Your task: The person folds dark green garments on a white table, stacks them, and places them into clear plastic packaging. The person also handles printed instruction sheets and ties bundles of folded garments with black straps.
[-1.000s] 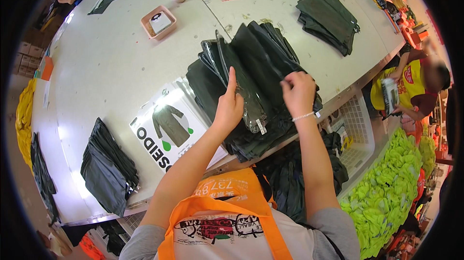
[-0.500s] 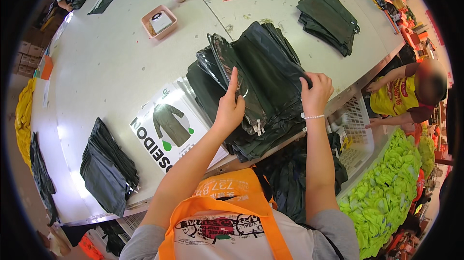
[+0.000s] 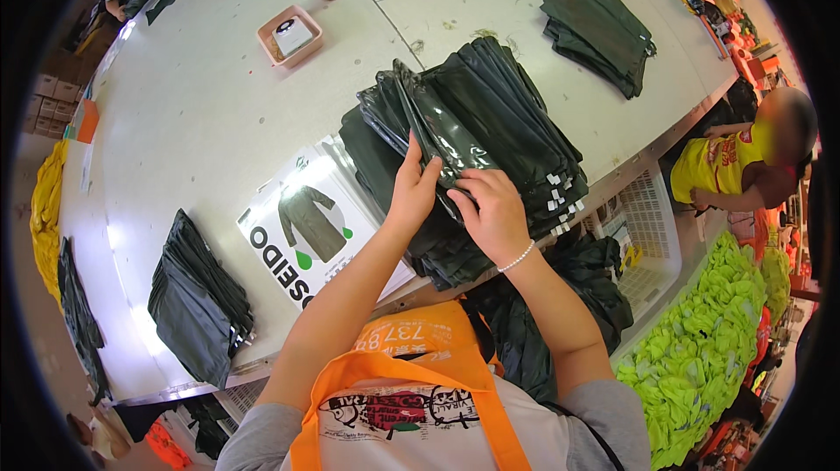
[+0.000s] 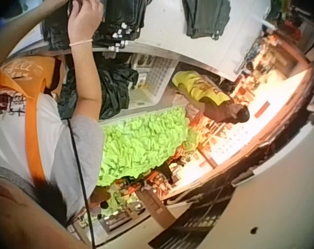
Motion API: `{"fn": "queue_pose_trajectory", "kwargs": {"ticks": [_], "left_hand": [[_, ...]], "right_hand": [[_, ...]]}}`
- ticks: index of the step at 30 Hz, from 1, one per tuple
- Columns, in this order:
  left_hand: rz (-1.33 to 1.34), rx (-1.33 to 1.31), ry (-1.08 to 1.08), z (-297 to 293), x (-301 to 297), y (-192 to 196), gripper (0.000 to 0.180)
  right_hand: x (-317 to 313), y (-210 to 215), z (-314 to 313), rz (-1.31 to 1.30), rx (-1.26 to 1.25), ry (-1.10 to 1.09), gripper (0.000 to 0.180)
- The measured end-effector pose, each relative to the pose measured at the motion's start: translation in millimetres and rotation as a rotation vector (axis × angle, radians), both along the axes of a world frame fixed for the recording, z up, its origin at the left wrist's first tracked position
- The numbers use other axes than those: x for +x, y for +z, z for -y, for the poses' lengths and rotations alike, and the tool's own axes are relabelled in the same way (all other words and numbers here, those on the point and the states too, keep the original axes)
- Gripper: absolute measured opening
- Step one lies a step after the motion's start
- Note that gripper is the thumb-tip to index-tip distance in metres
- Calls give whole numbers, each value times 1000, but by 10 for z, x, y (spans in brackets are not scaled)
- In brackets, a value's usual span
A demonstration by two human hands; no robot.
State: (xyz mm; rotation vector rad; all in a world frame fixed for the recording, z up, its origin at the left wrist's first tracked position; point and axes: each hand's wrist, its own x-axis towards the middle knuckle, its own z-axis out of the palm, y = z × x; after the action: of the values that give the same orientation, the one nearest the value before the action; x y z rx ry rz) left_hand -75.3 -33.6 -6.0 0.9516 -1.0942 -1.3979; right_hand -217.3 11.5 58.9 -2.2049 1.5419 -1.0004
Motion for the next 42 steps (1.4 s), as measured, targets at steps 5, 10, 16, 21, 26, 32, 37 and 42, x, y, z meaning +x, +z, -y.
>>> {"fn": "queue_pose_trajectory", "kwargs": {"ticks": [5, 10, 16, 21, 26, 32, 37, 42], "left_hand": [[105, 76, 15, -68, 45, 115, 68], [238, -81, 91, -76, 1, 150, 77], [232, 28, 107, -99, 139, 107, 77], [301, -105, 130, -87, 94, 102, 76], [410, -181, 61, -131, 67, 248, 71], [347, -14, 41, -129, -17, 192, 67], [379, 21, 83, -142, 55, 223, 81], [426, 22, 112, -140, 98, 146, 82]], "right_hand": [[-321, 105, 91, 45, -93, -160, 27], [-69, 53, 75, 193, -55, 4, 31], [158, -64, -157, 357, 360, 152, 13], [-566, -138, 282, -110, -199, -320, 22], [-809, -263, 352, -366, -135, -458, 23], [-210, -145, 94, 52, -48, -79, 10], [39, -187, -79, 51, 96, 36, 10], [-504, -97, 255, -104, -199, -289, 14]]}}
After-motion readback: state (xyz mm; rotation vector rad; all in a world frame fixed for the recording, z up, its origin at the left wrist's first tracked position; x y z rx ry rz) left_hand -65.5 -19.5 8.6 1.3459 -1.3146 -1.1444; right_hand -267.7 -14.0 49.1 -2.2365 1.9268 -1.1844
